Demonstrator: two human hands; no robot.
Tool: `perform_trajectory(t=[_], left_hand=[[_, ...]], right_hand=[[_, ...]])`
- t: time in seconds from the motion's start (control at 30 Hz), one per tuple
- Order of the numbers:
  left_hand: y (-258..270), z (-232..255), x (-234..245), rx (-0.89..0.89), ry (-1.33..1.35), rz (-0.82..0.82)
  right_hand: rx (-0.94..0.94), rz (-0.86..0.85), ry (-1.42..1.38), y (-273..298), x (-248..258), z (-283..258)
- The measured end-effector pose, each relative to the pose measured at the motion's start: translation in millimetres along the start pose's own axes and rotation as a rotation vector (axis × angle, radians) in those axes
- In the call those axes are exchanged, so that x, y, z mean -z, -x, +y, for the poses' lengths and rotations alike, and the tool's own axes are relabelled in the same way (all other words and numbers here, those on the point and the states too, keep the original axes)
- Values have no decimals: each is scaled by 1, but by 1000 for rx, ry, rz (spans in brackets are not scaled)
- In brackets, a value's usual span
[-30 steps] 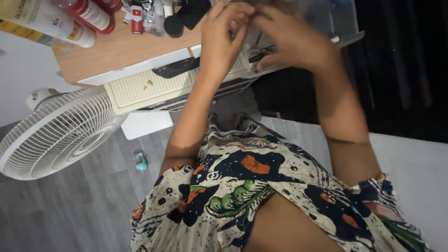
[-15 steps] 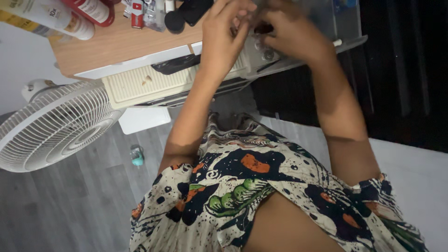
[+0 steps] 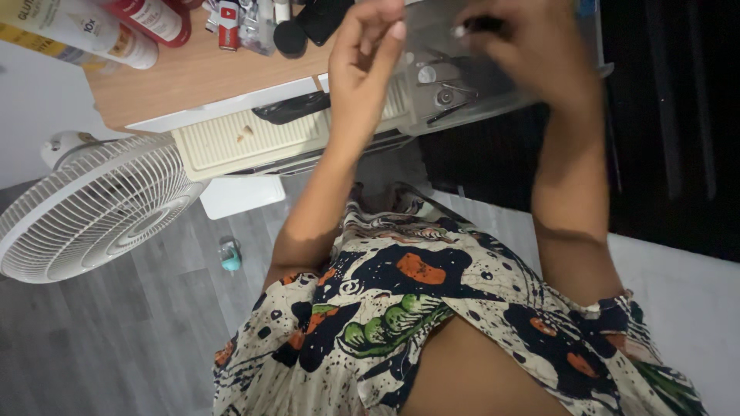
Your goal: The person opens a drawer and removes various small items, including tubes, brushes, and containers, placing them on the countertop. They continue to sort and arrange the items on the surface while occasionally returning some to the drawer.
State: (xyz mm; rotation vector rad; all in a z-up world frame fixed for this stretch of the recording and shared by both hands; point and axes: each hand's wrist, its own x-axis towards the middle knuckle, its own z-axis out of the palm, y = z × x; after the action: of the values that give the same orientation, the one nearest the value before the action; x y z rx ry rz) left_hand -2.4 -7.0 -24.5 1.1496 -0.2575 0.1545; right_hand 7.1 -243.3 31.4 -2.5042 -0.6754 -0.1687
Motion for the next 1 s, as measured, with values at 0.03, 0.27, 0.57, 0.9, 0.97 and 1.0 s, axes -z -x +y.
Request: perform_trajectory(t=[0.03, 0.27, 0.57, 0.9, 0.97, 1.0], left_hand=[[1, 2, 0, 67, 165, -5], [3, -2, -27, 637, 984, 55], [7, -52, -15, 444, 1468, -190], [6, -8, -18, 555, 1306, -136], [7, -12, -19, 535, 1277, -211], [7, -15, -19, 538, 1276, -238]], right_hand=[[25, 19, -64, 1, 7, -4], [237, 92, -28, -12, 44, -53], [388, 84, 48, -33, 26, -101], [244, 227, -38, 0, 30, -58], [224, 224, -50, 2, 31, -54], [214, 227, -44, 3, 32, -55]])
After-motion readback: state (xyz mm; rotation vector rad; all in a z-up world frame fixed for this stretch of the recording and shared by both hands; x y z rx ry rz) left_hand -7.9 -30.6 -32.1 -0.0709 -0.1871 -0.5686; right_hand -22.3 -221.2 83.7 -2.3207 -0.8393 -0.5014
